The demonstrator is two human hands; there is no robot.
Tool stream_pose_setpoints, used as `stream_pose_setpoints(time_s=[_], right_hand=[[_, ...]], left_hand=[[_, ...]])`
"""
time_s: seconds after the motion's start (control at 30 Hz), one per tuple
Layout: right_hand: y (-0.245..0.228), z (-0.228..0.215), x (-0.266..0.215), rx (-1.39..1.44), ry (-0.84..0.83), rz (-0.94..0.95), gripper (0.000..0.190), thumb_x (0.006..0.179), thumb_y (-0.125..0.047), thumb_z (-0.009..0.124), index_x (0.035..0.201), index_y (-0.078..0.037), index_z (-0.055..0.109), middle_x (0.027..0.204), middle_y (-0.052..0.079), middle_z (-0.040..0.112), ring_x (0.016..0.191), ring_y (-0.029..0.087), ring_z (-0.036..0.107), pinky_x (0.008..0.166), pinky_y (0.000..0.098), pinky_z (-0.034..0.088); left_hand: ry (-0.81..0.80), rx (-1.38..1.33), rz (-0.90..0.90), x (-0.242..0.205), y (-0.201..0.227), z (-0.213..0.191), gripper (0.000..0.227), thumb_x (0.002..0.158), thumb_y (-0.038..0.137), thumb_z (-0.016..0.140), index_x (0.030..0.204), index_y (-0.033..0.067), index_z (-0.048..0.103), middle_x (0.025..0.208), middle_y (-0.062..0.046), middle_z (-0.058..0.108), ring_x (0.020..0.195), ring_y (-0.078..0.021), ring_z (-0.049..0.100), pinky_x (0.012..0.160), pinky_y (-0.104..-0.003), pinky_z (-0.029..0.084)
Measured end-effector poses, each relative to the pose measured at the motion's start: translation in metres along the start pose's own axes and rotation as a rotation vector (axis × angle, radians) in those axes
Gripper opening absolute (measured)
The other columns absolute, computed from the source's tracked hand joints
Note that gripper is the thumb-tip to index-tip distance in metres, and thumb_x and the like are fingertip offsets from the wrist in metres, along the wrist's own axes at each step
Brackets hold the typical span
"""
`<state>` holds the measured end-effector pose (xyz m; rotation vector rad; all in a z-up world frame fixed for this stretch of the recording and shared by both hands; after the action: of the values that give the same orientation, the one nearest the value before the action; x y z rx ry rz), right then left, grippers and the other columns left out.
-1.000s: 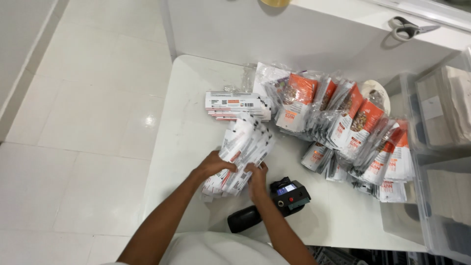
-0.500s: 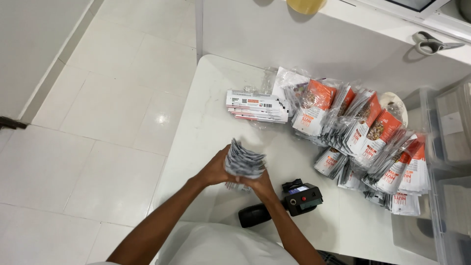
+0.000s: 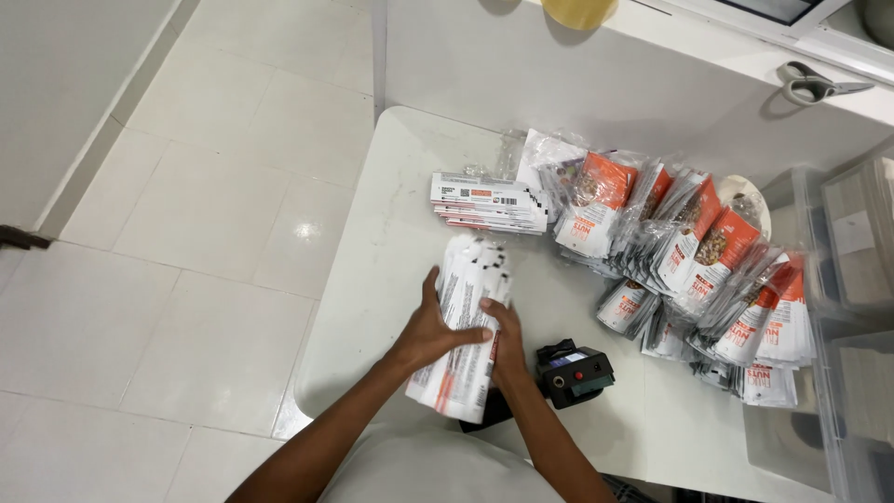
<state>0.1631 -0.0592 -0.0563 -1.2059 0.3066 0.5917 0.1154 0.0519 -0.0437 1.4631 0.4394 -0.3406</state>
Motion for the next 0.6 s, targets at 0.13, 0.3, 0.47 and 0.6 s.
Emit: stream_pose_setpoints(time_s=[0.13, 0.3, 0.47, 0.6], right_hand=[[0.035, -0.059, 0.051, -0.117, -0.066, -0.408, 0.080, 0.083, -0.010, 0.076, 0.154, -0.009, 0.040, 0.138, 0.016, 0.059, 0.121, 0.021, 0.056, 0.110, 0.0462, 0.042], [0.037, -0.022, 0.005, -0.289, -0.079, -0.380, 0.120, 0.083, -0.033, 0.082, 0.163, 0.002, -0.001, 0.165, 0.034, 0.000, 0.154, 0.046, 0.001, 0.124, 0.0600, 0.010], [0.042, -0.042, 0.032, -0.181, -0.182, -0.362, 0.084, 0.096, -0.060, 0.054, 0.158, -0.008, 0.031, 0.152, 0.016, 0.041, 0.145, 0.029, 0.030, 0.120, 0.0515, 0.016], [0.038, -0.033, 0.017, 0.223, -0.046, 0.388, 0.100, 0.086, -0.084, 0.041, 0.165, -0.027, 0.018, 0.173, 0.014, 0.008, 0.157, 0.042, 0.012, 0.122, 0.0675, 0.005]], left_hand=[[0.068, -0.005, 0.326, -0.005, 0.014, -0.018, 0.128, 0.071, 0.028, 0.092, 0.166, 0.0180, 0.006, 0.141, -0.025, 0.059, 0.135, -0.0467, 0.053, 0.114, -0.055, 0.043], [0.023, 0.081, 0.397, 0.014, -0.045, -0.012, 0.127, 0.061, 0.013, 0.095, 0.165, 0.0175, 0.022, 0.142, -0.029, 0.059, 0.137, -0.0487, 0.049, 0.116, -0.061, 0.038], [0.208, 0.073, 0.456, 0.066, -0.102, -0.028, 0.052, 0.060, 0.013, 0.096, 0.108, 0.0127, 0.077, 0.101, -0.011, 0.080, 0.104, -0.0302, 0.074, 0.095, -0.046, 0.055], [0.146, 0.322, 0.899, 0.020, -0.003, -0.044, 0.032, 0.083, 0.019, 0.081, 0.114, 0.0231, 0.076, 0.110, -0.001, 0.079, 0.113, -0.0297, 0.070, 0.113, -0.057, 0.031]])
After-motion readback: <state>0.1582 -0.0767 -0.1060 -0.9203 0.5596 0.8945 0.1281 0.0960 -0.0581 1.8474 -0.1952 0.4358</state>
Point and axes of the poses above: each hand's wrist, its own x-axis towards the middle knuckle, its own z-axis out of the palm, y = z × x, the point moved 6 cm from there along x, towards the middle knuckle
